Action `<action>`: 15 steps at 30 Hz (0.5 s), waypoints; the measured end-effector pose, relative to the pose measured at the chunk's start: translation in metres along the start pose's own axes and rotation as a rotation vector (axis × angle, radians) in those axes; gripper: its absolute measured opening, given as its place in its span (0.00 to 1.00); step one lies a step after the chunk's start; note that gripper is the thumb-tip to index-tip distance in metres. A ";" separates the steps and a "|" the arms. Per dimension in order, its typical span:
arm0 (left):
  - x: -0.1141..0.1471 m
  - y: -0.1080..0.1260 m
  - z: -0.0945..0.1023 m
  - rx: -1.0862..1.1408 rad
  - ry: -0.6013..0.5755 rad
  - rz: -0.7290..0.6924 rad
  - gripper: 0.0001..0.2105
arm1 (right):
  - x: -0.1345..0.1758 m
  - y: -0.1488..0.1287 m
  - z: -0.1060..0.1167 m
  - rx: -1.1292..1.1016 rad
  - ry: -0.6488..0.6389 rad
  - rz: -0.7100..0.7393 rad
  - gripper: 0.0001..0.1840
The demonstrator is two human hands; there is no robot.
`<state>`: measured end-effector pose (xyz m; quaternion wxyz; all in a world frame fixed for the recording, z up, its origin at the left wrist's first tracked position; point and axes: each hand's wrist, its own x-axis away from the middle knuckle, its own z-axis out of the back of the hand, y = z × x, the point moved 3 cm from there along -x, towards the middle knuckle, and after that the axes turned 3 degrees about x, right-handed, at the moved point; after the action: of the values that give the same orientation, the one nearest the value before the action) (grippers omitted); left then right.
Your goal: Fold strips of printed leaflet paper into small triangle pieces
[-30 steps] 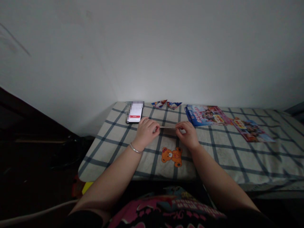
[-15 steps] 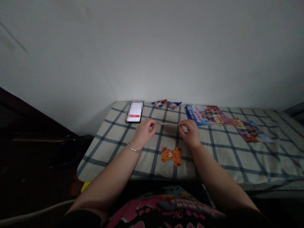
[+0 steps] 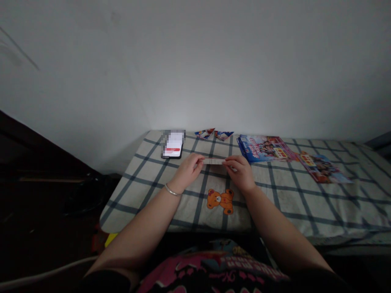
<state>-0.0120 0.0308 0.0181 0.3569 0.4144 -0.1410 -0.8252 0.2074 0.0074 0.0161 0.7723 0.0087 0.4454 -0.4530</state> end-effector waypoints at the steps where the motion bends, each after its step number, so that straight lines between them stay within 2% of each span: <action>1: 0.000 0.000 0.000 -0.005 0.007 -0.002 0.07 | 0.000 0.000 0.000 0.015 -0.010 0.009 0.06; 7: 0.000 -0.004 0.001 0.004 0.036 0.030 0.08 | 0.002 -0.002 -0.006 -0.016 -0.136 0.034 0.08; 15: 0.000 -0.012 -0.002 0.063 0.064 0.143 0.07 | 0.000 -0.005 -0.008 -0.038 -0.186 0.049 0.07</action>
<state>-0.0158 0.0396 0.0104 0.4058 0.4406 -0.1846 -0.7792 0.1978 0.0078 0.0133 0.8210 -0.0373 0.3801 -0.4244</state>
